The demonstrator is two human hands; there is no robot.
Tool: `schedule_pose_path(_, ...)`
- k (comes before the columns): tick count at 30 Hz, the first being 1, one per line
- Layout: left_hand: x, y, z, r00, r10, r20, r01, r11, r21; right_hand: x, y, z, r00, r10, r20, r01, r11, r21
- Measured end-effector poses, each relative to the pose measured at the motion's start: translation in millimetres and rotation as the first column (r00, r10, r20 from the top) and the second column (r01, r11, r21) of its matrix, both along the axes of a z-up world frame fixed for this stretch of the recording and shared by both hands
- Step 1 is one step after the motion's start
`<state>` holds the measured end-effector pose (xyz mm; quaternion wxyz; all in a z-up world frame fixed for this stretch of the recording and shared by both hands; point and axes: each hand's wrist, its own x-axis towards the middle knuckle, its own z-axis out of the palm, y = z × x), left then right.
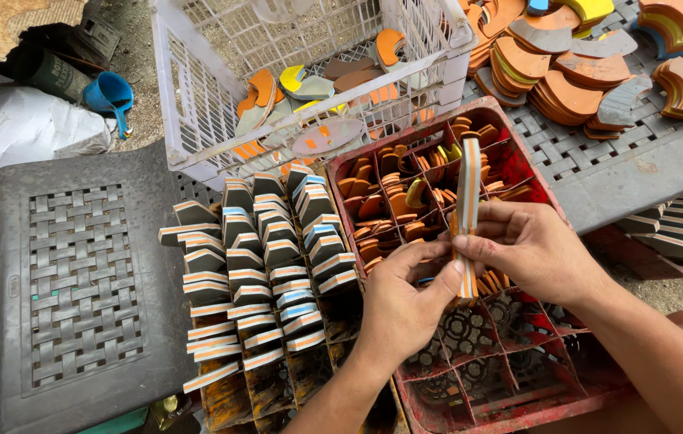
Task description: The person sits on the ground and repeatedly picks up small curved sandpaper pieces from a red crate, aligns them with other pieces, and places the assembled units into a yellow tray. They handle the pieces one at a time, turning them over and stacking them in the tray.
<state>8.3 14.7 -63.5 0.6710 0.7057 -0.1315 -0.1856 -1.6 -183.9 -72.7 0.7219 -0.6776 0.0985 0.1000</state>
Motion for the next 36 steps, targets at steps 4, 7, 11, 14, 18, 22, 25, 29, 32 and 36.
schedule_pose_path(4, 1, -3, -8, 1.000, 0.001, 0.017, 0.002, 0.991, -0.132, -3, -9, 1, 0.988, 0.033, 0.153, -0.033, 0.999, -0.004)
schedule_pose_path(7, 1, -7, -10, 0.963, -0.148, -0.224, 0.041, 0.905, -0.424, -6, -18, 8, 0.967, 0.051, 0.250, -0.079, 0.992, 0.102)
schedule_pose_path(11, -9, -11, -15, 0.926, -0.208, -0.316, 0.038, 0.883, -0.469, -9, -19, 5, 0.963, 0.078, 0.258, -0.124, 0.978, 0.168)
schedule_pose_path(14, -11, -15, -18, 0.988, -0.038, -0.152, -0.031, 0.903, -0.429, -10, -11, -7, 0.975, -0.014, 0.222, -0.057, 0.949, 0.311)
schedule_pose_path(18, -15, -12, -13, 0.999, -0.032, 0.036, 0.038, 0.982, -0.186, -8, -10, -22, 0.995, -0.005, 0.099, -0.043, 0.876, 0.480)
schedule_pose_path(22, -9, 2, -2, 0.922, -0.380, -0.077, 0.310, 0.843, -0.439, -13, -22, -19, 0.946, 0.207, 0.248, -0.319, 0.717, 0.619)
schedule_pose_path(25, -7, 1, 5, 0.913, -0.398, -0.093, 0.326, 0.846, -0.423, -14, -25, -12, 0.934, 0.215, 0.286, -0.346, 0.744, 0.571)
schedule_pose_path(29, -5, 0, 8, 0.956, -0.283, 0.076, 0.293, 0.924, -0.245, -9, -22, -5, 0.988, 0.070, 0.137, -0.109, 0.949, 0.297)
schedule_pose_path(32, -2, 1, 8, 0.967, -0.172, 0.190, 0.191, 0.978, -0.084, -12, -17, -4, 0.990, 0.028, 0.136, -0.056, 0.976, 0.208)
schedule_pose_path(36, -1, -2, 7, 0.940, -0.118, 0.319, 0.119, 0.993, 0.015, -19, -10, -5, 0.982, -0.013, 0.190, -0.017, 0.988, 0.155)
